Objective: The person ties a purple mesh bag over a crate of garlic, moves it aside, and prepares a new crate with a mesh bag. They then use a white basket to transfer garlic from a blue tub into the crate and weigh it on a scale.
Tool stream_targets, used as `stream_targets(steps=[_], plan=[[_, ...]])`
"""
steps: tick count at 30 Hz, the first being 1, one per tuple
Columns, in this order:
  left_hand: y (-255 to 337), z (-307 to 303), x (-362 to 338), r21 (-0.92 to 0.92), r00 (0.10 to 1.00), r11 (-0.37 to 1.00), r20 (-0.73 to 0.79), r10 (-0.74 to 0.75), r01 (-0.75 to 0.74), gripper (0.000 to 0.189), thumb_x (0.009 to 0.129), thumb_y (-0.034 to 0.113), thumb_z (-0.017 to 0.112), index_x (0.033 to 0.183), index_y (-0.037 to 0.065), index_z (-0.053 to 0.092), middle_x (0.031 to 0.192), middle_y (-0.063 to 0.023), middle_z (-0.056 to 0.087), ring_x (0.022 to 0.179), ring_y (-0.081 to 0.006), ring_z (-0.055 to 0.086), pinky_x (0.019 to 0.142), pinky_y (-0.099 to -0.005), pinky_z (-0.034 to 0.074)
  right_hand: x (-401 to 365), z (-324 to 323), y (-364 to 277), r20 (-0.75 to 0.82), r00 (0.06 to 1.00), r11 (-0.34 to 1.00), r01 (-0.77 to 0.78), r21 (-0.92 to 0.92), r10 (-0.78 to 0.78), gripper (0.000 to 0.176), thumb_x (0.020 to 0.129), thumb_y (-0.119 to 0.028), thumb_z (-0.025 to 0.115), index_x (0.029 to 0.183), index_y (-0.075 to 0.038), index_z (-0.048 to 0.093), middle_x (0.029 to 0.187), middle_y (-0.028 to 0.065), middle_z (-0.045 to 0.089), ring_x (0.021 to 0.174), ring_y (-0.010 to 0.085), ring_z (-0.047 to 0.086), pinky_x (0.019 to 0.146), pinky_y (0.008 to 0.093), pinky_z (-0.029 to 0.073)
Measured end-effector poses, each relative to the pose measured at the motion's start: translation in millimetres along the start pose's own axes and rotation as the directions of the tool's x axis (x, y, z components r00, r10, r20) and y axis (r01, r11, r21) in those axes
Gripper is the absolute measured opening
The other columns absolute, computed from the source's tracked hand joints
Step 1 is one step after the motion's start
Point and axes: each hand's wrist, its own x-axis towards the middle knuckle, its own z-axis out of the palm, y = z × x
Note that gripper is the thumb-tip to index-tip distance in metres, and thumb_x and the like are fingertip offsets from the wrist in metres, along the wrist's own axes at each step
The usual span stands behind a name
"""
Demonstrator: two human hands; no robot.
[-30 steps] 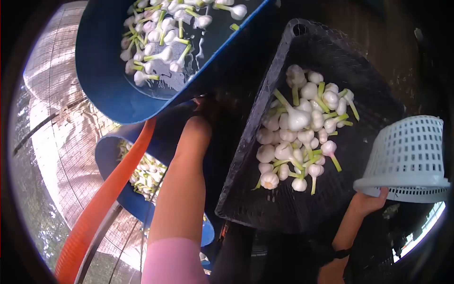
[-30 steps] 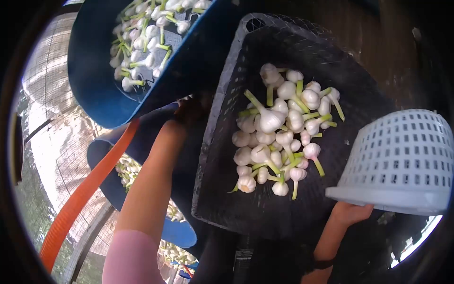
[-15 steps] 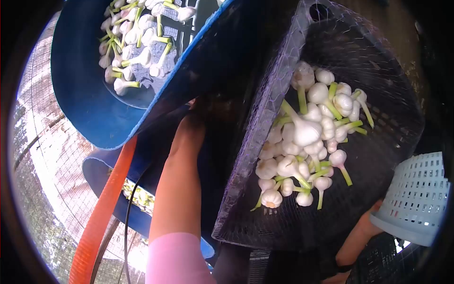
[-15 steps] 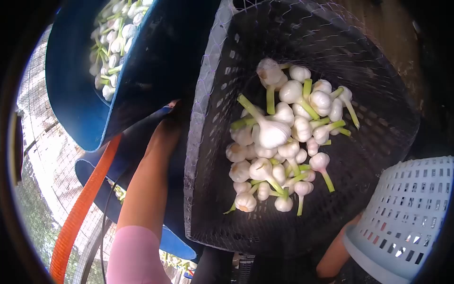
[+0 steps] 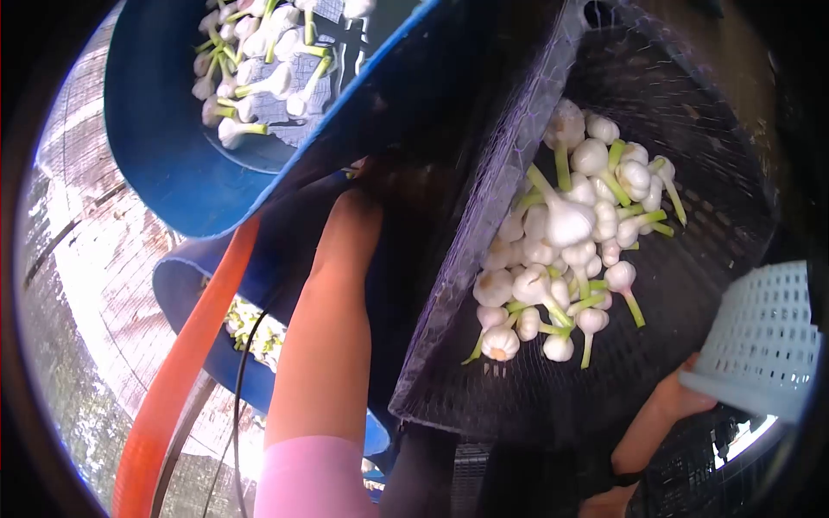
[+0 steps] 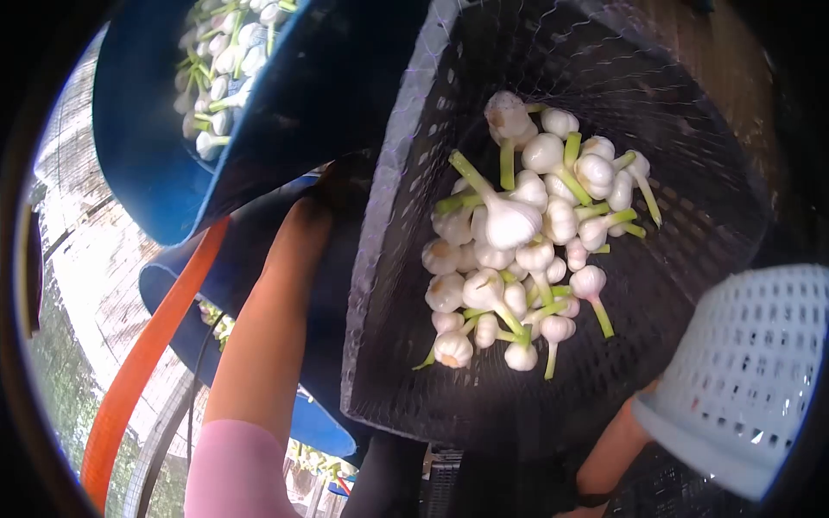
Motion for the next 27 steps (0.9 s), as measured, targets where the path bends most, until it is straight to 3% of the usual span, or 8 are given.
stream_targets(steps=[2, 3, 4, 12, 14, 20, 23, 27], plan=[[-10.7, 6.2, -38.0, -0.009, 1.0, 1.0, -0.002, 0.025, -0.026, 0.053, 0.083, 0.037, 0.052, 0.129, 0.013, 0.045, 0.12, -0.0216, 0.053, 0.113, -0.0337, 0.051, 0.094, -0.0404, 0.04, -13.9, 19.2, -5.3, 0.11, 0.959, 0.927, 0.281, -0.249, -0.261, 0.038, 0.086, -0.019, 0.047, 0.116, 0.004, 0.049, 0.114, 0.0176, 0.052, 0.104, 0.0297, 0.053, 0.085, 0.0408, 0.045], [-11.6, 9.3, -54.0, -0.016, 0.999, 0.999, -0.002, 0.049, -0.049, 0.053, 0.083, 0.037, 0.053, 0.129, 0.013, 0.045, 0.119, -0.0217, 0.054, 0.112, -0.0337, 0.051, 0.094, -0.0403, 0.041, -15.1, 30.9, -16.0, 0.03, 0.999, 0.969, 0.048, -0.244, -0.041, 0.039, 0.082, -0.016, 0.049, 0.114, 0.007, 0.05, 0.114, 0.0191, 0.053, 0.104, 0.0302, 0.053, 0.092, 0.0429, 0.042], [-9.8, 12.0, -67.4, -0.023, 0.997, 0.997, -0.001, 0.076, -0.076, 0.053, 0.083, 0.037, 0.053, 0.129, 0.013, 0.045, 0.119, -0.0218, 0.054, 0.112, -0.0337, 0.052, 0.094, -0.0402, 0.041, -4.9, 26.0, -15.1, -0.016, 0.951, 0.913, -0.29, 0.288, 0.307, 0.041, 0.08, -0.015, 0.051, 0.115, 0.007, 0.05, 0.115, 0.0197, 0.054, 0.105, 0.0304, 0.053, 0.096, 0.0433, 0.04], [11.7, -12.5, -21.1, -0.055, 0.966, 0.965, -0.007, 0.257, -0.257, 0.052, 0.082, 0.037, 0.053, 0.128, 0.012, 0.046, 0.116, -0.0227, 0.056, 0.11, -0.0339, 0.054, 0.092, -0.0396, 0.042, -8.0, 44.2, -41.6, 0.317, 0.839, 0.746, -0.54, 0.389, 0.442, 0.043, 0.08, -0.007, 0.047, 0.12, 0.008, 0.043, 0.121, 0.0187, 0.051, 0.114, 0.0306, 0.049, 0.101, 0.043, 0.036], [70.3, -47.3, -109.8, -0.571, 0.883, 0.809, -0.299, -0.362, 0.139, 0.041, 0.081, 0.033, 0.055, 0.115, 0.01, 0.051, 0.096, -0.0225, 0.061, 0.093, -0.0345, 0.06, 0.081, -0.038, 0.046, -10.3, 42.5, -64.8, 0.38, 0.813, 0.774, -0.56, 0.296, 0.442, 0.046, 0.079, -0.005, 0.048, 0.123, 0.006, 0.041, 0.122, 0.0173, 0.05, 0.114, 0.0278, 0.049, 0.099, 0.0405, 0.039], [153.4, 3.1, -304.0, -0.893, 0.474, 0.35, -0.187, -0.86, 0.282, 0.029, 0.083, 0.027, 0.059, 0.105, 0.009, 0.05, 0.078, -0.0145, 0.062, 0.07, -0.0231, 0.062, 0.068, -0.0328, 0.047, -43.7, 14.4, -146.0, 0.6, 0.602, 0.725, -0.687, 0.053, 0.527, 0.055, 0.078, 0.001, 0.048, 0.131, 0.006, 0.032, 0.128, 0.0139, 0.045, 0.116, 0.0256, 0.048, 0.098, 0.0402, 0.039], [149.6, 104.3, -346.7, -0.9, 0.42, 0.274, -0.115, -0.9, 0.339, 0.039, 0.082, 0.027, 0.06, 0.115, 0.009, 0.049, 0.092, -0.0208, 0.062, 0.084, -0.0319, 0.062, 0.075, -0.038, 0.047, -86.5, -0.7, -182.0, 0.769, 0.482, 0.823, -0.559, -0.099, 0.42, 0.051, 0.077, 0.006, 0.047, 0.127, 0.004, 0.039, 0.124, 0.0119, 0.048, 0.11, 0.0208, 0.05, 0.093, 0.0333, 0.04], [152.7, 253.1, -362.5, -0.887, 0.456, 0.228, -0.022, -0.89, 0.403, 0.065, 0.08, 0.028, 0.062, 0.132, 0.0, 0.036, 0.119, -0.028, 0.051, 0.111, -0.0397, 0.05, 0.094, -0.0416, 0.04, -162.2, 15.0, -208.6, 0.99, 0.135, 0.983, 0.174, -0.057, 0.033, 0.057, 0.077, 0.006, 0.048, 0.133, 0.003, 0.036, 0.131, 0.0162, 0.045, 0.116, 0.0248, 0.048, 0.098, 0.0324, 0.036]])
